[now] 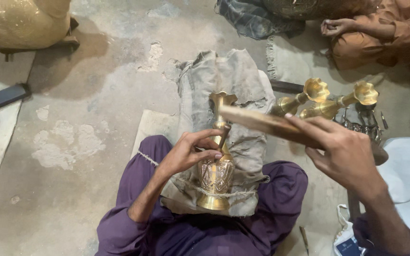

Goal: The person sits on the floor with a brass vase resting on a cloth cushion on their lap. They hold a small chisel against the vase surface and strike it with a wooden mallet to carve decorative patterns, repositioning the chisel and rotating the vase to work on different areas.

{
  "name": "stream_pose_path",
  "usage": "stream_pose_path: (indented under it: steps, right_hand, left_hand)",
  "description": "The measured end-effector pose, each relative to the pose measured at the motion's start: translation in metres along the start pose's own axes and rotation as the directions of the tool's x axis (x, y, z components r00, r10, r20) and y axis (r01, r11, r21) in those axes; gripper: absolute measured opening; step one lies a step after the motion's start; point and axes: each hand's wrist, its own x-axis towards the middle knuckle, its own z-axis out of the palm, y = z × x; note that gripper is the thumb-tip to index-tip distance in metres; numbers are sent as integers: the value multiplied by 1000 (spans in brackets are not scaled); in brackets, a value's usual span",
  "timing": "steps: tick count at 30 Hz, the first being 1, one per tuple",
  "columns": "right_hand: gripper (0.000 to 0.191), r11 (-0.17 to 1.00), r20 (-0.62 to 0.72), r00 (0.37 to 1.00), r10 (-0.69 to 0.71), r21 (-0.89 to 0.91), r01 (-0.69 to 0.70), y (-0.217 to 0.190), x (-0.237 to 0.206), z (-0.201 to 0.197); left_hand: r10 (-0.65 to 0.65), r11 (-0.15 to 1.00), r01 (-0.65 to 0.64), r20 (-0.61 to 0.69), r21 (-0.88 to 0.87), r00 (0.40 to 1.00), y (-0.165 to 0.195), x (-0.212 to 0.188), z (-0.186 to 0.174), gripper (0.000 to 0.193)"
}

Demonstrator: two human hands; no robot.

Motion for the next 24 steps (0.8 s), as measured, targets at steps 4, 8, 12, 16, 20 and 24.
stream_pose_path:
  steps: [4, 8, 12, 16, 20, 24]
  right_hand:
    - [84, 984, -145, 986, -83, 146, 104, 2, -1, -5]
    - [87, 977, 40, 997, -63, -202, 70, 4, -2, -6]
    - [79, 981, -155, 978, -143, 106, 161, 2, 0, -3]
    - [77, 987, 138, 990, -22, -158, 44, 3, 8, -7]
    - [80, 993, -47, 992, -120, -4, 120, -4, 9, -11]
    - [83, 992, 1, 993, -116, -53, 116, -12, 8, -17]
  left_hand:
    - [-62, 998, 63, -75, 19, 995, 0, -3, 2, 58]
    - [-64, 997, 67, -78, 33, 995, -1, -2, 4, 59]
    - [-28, 999, 31, -104, 25, 994, -3, -5, 5, 58]
    - [-5, 999, 8, -110, 31, 994, -3, -7, 5, 57]
    - [-49, 999, 51, -109, 9, 993, -3, -6, 5, 57]
    - [-27, 999, 30, -106, 26, 994, -3, -7, 3, 57]
